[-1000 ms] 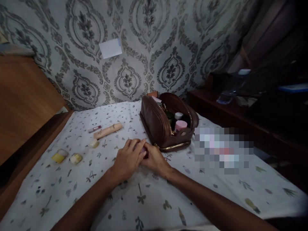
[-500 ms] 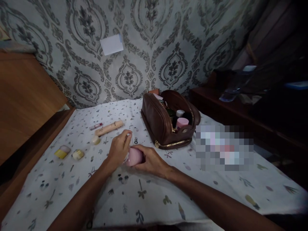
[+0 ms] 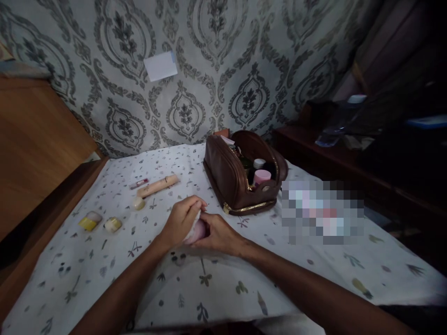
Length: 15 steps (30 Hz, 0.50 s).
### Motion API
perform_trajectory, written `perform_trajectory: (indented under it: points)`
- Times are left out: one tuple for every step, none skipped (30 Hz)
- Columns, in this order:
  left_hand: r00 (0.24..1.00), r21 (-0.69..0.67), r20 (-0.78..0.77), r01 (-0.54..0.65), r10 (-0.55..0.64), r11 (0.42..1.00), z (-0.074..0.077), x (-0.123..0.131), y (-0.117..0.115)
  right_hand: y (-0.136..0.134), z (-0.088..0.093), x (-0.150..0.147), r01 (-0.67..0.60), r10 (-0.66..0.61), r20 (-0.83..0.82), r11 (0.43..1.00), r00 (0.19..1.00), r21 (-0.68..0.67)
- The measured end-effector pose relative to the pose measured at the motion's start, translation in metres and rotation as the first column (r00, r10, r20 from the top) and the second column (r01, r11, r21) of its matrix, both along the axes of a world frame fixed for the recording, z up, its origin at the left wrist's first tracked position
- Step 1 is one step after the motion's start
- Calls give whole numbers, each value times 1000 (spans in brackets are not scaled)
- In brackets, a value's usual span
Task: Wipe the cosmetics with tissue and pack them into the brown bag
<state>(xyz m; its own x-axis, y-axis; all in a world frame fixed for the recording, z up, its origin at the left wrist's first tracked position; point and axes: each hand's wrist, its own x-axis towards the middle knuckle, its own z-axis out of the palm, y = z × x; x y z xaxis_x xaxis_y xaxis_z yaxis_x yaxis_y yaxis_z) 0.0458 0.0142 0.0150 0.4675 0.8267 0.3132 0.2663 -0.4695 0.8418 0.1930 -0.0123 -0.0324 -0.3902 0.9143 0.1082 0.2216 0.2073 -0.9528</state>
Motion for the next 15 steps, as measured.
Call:
perform_trajectory:
  points:
    - [1000,-53,23,-12,14,999,0,-2,4,1,-1,0,-9,9,-55,1000,998,-5]
    - [999,-82,39,-22,25,996,-1,-3,7,1,-2,-1,-17,15,-128,1000,992,-19]
    - [998,-96,51,-29,34,995,-1,-4,10,2,-3,-2,-24,16,-204,999,979,-40]
    - [997,-109,67,-38,46,993,-1,-5,12,3,-3,-3,-33,14,-272,997,962,-64]
    - [995,-117,83,-50,59,992,-1,-5,13,4,-3,-3,-40,9,-327,995,945,-86]
    - [993,-118,97,-61,72,991,-1,-4,12,5,-4,-3,-41,1,-363,994,932,-101]
    - [990,-117,110,-70,83,991,-2,-3,10,6,-4,-4,-35,-8,-377,994,926,-107]
    - [989,-110,118,-82,95,991,-2,-2,8,8,-4,-4,-23,-18,-376,994,926,-105]
    - [988,-91,114,-92,102,992,-3,-1,4,9,-5,-3,-3,-33,-370,995,929,-98]
    - [990,-46,98,-97,102,994,-5,1,1,11,-6,-3,26,-56,-361,996,931,-88]
    - [994,27,65,-93,92,995,-6,2,-2,12,-7,-3,61,-82,-346,995,935,-73]
    - [997,123,15,-77,75,989,-9,3,-5,13,-8,-2,98,-110,-325,994,939,-53]
    - [997,228,-43,-51,62,972,-11,4,-7,13,-8,-2,139,-141,-300,990,943,-29]
    - [993,324,-101,-21,57,946,-14,5,-9,12,-8,-2,181,-174,-270,984,947,-1]
    - [987,392,-147,2,60,920,-16,6,-10,10,-8,-2,217,-204,-237,976,950,31]
